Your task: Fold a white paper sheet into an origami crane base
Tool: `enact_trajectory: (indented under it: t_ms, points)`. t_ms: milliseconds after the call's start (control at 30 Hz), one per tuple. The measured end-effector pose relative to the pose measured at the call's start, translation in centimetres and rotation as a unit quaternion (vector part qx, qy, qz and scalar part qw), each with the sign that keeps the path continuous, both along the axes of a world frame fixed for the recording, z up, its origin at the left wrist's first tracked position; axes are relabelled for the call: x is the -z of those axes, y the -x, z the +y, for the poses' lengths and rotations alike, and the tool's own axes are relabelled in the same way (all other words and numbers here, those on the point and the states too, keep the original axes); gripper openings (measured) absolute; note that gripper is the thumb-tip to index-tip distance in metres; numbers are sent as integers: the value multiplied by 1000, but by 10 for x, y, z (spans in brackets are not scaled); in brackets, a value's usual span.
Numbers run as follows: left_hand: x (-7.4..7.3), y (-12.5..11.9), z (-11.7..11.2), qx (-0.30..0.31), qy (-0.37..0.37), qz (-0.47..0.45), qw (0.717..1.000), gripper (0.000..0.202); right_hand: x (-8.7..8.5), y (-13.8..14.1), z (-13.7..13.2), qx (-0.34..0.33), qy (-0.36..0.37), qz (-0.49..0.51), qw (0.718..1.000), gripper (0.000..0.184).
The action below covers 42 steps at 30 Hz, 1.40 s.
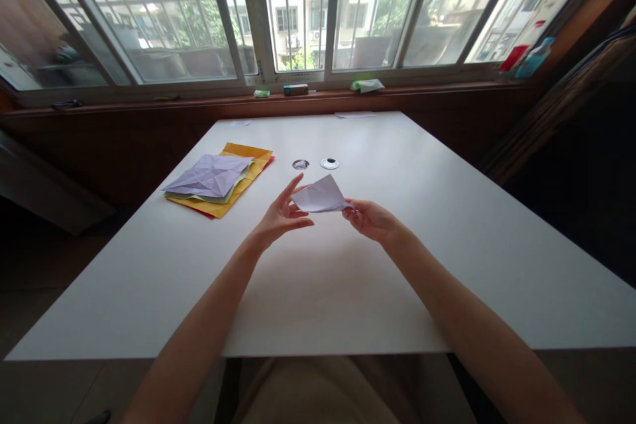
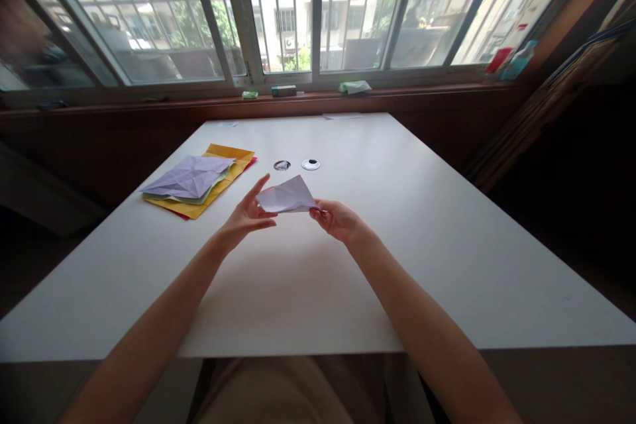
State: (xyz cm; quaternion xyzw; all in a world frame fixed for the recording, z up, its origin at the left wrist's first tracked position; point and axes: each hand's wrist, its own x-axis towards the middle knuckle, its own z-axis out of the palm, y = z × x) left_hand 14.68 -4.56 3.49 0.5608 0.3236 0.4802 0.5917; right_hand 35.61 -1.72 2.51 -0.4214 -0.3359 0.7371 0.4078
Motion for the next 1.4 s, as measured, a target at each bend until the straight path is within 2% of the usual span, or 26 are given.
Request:
enact_trajectory:
  t_ms: [167, 233, 333, 433, 500, 633, 733, 967, 1200, 1300, 1400]
  points:
    - [10, 6, 8, -73, -79, 96, 990, 34, -1, 1, -1, -12, 0, 4, 1000, 26]
    - [14, 7, 11, -109, -72, 118, 984, 25, -2, 2, -2, -8, -28, 7, 1000, 28]
    - [17, 7, 14, -149, -12, 110, 983, 28, -4, 3, -4, -23, -113, 10, 993, 19]
    - [20, 5, 15, -172, 51, 62, 982, 31, -6, 5, -7, -47, -175, -20, 983, 22]
    - [21, 3, 14, -165, 81, 33, 982, 32, -6, 8, -9, -15, -198, -65, 978, 23]
    - [19, 4, 12, -91, 117, 33, 988, 39, -4, 11, -9, 93, -215, -135, 963, 23]
    - [18, 6, 12, -79, 120, 34, 989, 38, -4, 11, -8, 107, -227, -145, 957, 27]
    - [24, 5, 18, -170, 122, -13, 978, 29, -3, 12, -9, 75, -220, -108, 967, 27]
    - [29, -6, 13, -182, 86, -17, 979, 26, 6, 20, -10, 125, -203, -61, 969, 26]
    - [28, -9, 10, -178, 84, -16, 980, 29, 11, 23, -10, 141, -222, -89, 961, 27]
    - [25, -8, 9, -151, 82, 25, 985, 27, 12, 22, -10, 144, -282, -162, 935, 23]
